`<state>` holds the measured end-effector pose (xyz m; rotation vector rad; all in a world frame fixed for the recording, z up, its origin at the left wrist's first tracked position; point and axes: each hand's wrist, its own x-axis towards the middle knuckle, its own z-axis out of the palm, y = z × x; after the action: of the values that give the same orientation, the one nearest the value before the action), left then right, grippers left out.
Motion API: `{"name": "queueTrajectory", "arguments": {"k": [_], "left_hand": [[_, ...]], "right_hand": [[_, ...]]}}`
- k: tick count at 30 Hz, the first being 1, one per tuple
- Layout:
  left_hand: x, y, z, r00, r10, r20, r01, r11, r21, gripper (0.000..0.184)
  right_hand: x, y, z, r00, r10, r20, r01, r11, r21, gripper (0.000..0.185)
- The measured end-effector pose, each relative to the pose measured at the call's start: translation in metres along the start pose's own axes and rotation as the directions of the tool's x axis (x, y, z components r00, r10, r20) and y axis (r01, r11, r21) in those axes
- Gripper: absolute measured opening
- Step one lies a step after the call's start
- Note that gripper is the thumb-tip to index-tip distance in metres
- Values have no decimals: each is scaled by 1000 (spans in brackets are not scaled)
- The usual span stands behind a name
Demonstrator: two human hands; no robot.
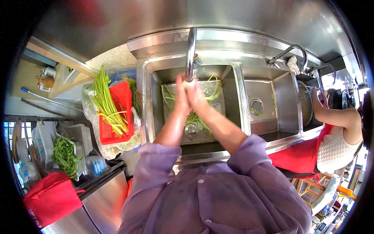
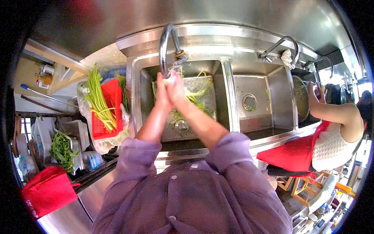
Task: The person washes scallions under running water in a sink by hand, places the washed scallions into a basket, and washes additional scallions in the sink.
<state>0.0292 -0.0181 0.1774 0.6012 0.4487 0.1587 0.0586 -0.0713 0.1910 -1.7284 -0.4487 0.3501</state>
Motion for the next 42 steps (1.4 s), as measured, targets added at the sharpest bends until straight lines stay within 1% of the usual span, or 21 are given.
{"name": "queueTrajectory", "arguments": {"k": [4,5,6,7,8,9,12,14,16,18,20,22,24,27,29,30,32,33,37,40,42], "left_hand": [[12,-14,-29,990,121,74,-134,968,213,45],[-5,-15,-8,996,49,-74,-34,980,196,45],[-13,-16,1,976,-21,-217,57,985,164,45],[-9,-20,-6,988,-16,-157,32,994,103,53],[0,-15,-15,988,-17,-155,33,994,101,53],[17,-8,-34,984,168,-61,-118,869,480,48],[41,-22,-56,987,133,-94,-136,990,-25,46],[-8,-5,1,970,31,-240,40,957,286,42],[2,-7,-7,970,71,-234,0,957,290,41],[4,4,-22,999,-23,-28,29,978,205,69],[5,2,-17,988,74,-137,-49,983,176,50],[-11,4,-1,981,45,-189,51,878,476,45],[-14,8,-15,981,86,176,-179,759,625,49],[-12,10,-39,982,162,99,-181,649,739,39],[-14,13,-44,855,437,280,-408,232,883,27],[-17,16,-39,853,440,280,-409,230,883,27],[-27,21,-21,827,468,311,-445,207,871,23],[-28,21,-16,793,502,346,-487,181,854,24],[-35,28,-12,757,555,345,-562,285,776,24],[-37,31,-24,886,402,232,-379,339,861,21],[-39,28,-30,907,377,185,-351,438,827,16]], "right_hand": [[-9,30,26,957,-158,-244,168,986,18,35],[11,44,16,973,58,-225,-5,973,231,36],[9,32,7,973,138,-186,-96,971,217,38],[7,14,-3,965,216,-145,-186,963,197,40],[1,31,4,995,-92,-36,78,958,-276,40],[-11,17,19,987,-138,-80,124,979,-161,40],[-17,-8,27,992,26,-127,-6,988,155,41],[6,-1,7,950,310,-17,-286,895,344,42],[9,4,6,950,311,-22,-288,903,318,42],[-7,5,19,999,32,-39,-22,972,232,51],[-15,-7,22,994,79,-72,-50,939,340,46],[3,-2,-1,930,350,109,-361,824,437,43],[16,13,-12,885,394,247,-448,580,680,41],[19,41,-19,979,84,186,-169,845,508,42],[-1,-2,-29,927,299,225,-369,638,676,33],[-6,-3,-27,928,296,227,-369,639,675,33],[-17,-3,-25,977,-122,175,92,981,170,31],[-19,-13,-27,994,-50,98,55,997,-45,29],[-16,-27,-33,986,-157,49,162,981,-111,29],[-12,-27,-36,997,-51,52,59,982,-178,32],[-7,-8,-31,999,-31,42,26,993,113,32]]}}
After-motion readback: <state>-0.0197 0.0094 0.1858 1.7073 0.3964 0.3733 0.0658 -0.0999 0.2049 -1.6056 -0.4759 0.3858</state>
